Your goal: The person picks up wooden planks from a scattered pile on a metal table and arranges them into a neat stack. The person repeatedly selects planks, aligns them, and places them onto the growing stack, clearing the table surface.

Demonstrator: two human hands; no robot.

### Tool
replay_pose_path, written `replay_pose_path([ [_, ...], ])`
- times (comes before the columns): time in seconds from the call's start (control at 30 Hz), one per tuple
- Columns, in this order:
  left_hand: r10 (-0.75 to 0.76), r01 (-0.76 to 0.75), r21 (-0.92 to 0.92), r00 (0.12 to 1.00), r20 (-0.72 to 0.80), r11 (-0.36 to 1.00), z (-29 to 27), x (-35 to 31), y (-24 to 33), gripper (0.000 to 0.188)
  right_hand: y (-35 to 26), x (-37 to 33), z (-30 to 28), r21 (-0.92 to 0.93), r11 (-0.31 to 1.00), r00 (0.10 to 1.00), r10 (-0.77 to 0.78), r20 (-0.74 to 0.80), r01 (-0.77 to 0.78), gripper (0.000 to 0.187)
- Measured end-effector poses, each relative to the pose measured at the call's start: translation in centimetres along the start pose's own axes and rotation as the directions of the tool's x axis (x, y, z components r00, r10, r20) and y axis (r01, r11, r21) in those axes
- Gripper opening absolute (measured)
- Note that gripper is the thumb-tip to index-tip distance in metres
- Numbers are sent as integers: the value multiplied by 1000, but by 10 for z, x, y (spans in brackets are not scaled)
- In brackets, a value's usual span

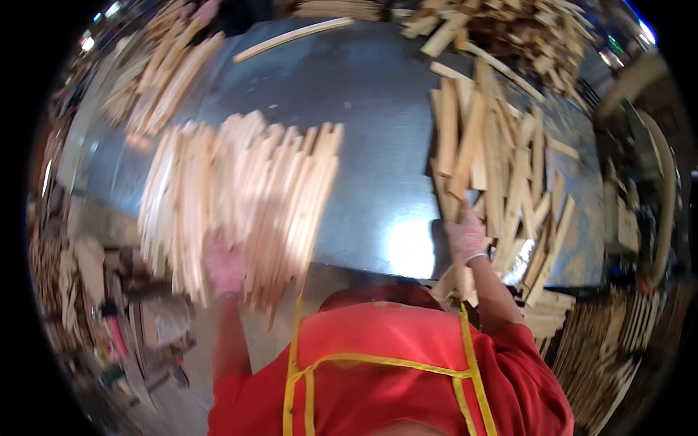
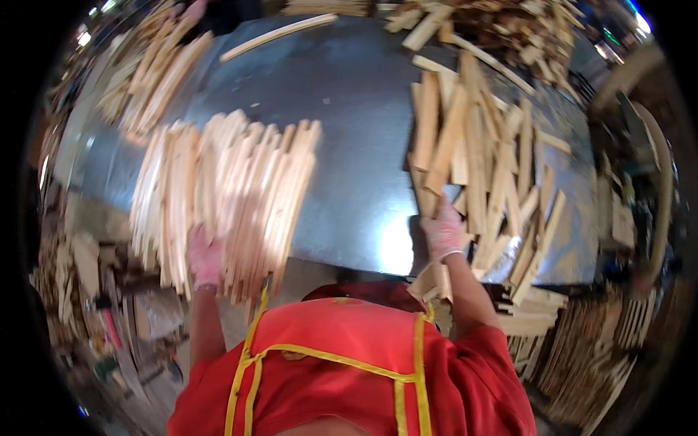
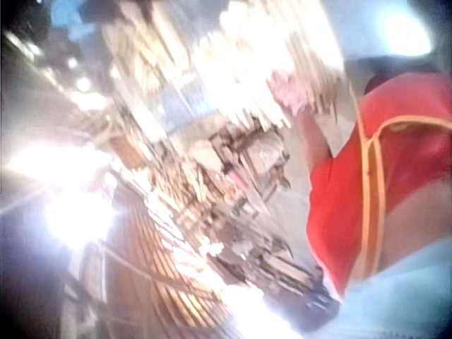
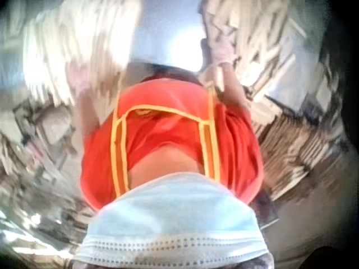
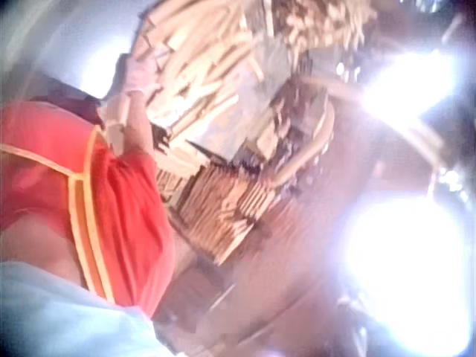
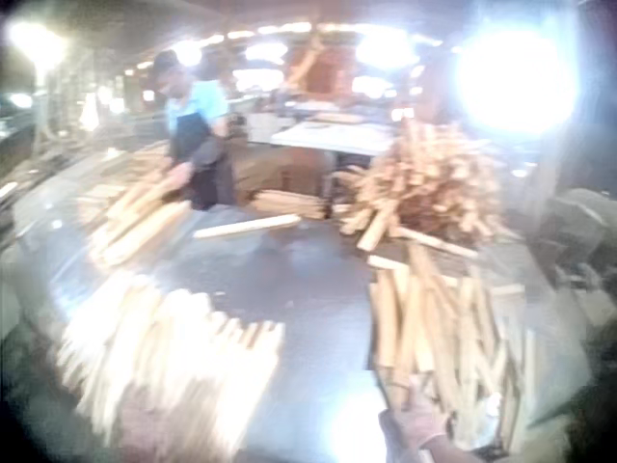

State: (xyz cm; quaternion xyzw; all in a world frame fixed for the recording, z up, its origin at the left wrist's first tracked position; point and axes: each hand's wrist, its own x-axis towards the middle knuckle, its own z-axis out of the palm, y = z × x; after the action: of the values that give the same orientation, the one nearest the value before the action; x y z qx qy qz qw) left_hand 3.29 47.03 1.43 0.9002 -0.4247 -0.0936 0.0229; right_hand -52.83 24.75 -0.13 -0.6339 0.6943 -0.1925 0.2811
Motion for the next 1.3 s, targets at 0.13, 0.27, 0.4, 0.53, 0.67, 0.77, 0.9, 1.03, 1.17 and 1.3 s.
replay_pose_path([
  [0.13,77,-66,201,996,-49,977,-29,-10,51,68,-22,-40,54,329,923,979,170,112,-198,80],
  [0.27,374,-390,-251,921,-111,886,32,-14,91,79,-75,-73,67,620,730,955,173,242,-289,84],
  [0.4,465,-22,-879,855,231,477,64,-45,235,84,-97,-72,93,720,653,959,38,279,-236,86],
  [0.53,348,231,-858,842,413,460,79,-16,341,76,-102,-54,75,535,801,872,-34,489,-269,86],
  [0.67,275,100,-763,897,347,638,103,-12,362,82,-60,26,26,328,936,848,-276,453,129,66],
  [0.77,197,211,-750,888,415,627,92,-21,367,86,-36,128,-24,34,942,942,-335,24,334,58],
  [0.9,95,-10,-806,994,58,592,53,-17,389,81,-17,230,-28,-396,896,950,-277,-148,199,67],
  [1.03,197,-81,-762,978,63,643,-3,52,451,72,-31,249,0,-373,916,987,-159,-8,145,74],
  [1.17,247,-96,-686,961,125,721,8,114,524,72,-51,218,10,-116,988,994,-92,59,99,77],
  [1.3,184,-91,-427,966,181,900,77,110,542,82,-39,199,5,141,989,996,41,74,-51,99],
])
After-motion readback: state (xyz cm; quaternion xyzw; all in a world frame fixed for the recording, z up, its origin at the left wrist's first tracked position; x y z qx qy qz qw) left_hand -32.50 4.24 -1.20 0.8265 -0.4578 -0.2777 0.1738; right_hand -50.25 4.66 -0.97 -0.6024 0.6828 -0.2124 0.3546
